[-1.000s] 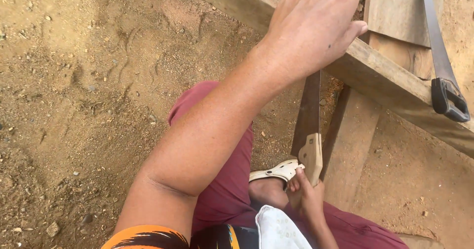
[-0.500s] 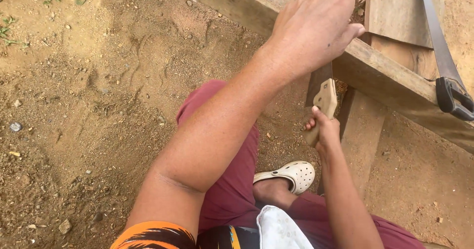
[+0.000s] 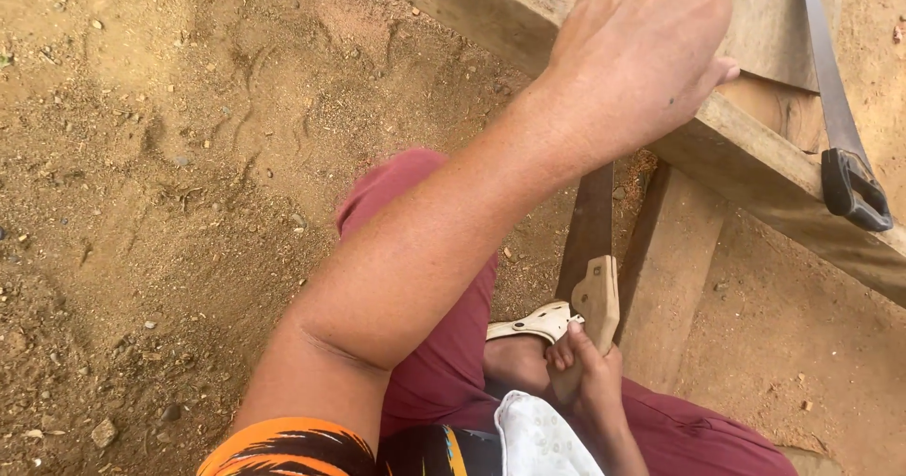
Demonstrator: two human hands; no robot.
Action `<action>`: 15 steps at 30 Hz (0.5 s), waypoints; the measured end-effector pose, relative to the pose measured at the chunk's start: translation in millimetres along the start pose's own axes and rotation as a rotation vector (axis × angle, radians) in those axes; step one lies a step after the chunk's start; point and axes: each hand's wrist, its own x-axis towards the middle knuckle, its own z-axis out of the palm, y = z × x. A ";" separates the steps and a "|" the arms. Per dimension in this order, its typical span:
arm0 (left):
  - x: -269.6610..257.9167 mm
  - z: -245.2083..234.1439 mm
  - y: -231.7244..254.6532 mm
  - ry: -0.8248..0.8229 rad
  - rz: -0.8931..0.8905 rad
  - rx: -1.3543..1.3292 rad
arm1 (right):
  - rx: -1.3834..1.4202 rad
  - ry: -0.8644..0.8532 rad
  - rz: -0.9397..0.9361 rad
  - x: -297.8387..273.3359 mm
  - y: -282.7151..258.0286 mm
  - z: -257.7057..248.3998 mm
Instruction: Sawing a wooden beam with a hand saw.
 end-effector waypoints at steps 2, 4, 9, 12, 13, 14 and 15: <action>1.1 3.3 -2.0 -0.001 0.018 0.008 | -0.068 0.020 0.012 31.6 -38.6 29.8; 0.6 6.8 -5.7 0.001 0.038 0.022 | -0.133 0.034 0.022 77.5 -64.3 40.9; 3.9 7.3 -13.3 -0.020 -0.019 0.024 | -0.156 -0.002 0.005 171.6 -98.2 62.1; 6.5 8.4 -15.5 -0.147 -0.080 0.007 | -0.155 0.024 0.009 162.2 -97.4 63.0; 4.5 11.0 -13.8 -0.148 -0.078 -0.001 | -0.157 0.033 0.007 147.4 -85.5 49.1; 4.3 11.5 -15.3 -0.075 -0.041 0.012 | -0.127 0.023 0.006 136.8 -73.5 40.0; 4.1 12.2 -17.4 -0.002 -0.004 0.025 | -0.096 0.013 0.005 126.6 -61.2 31.1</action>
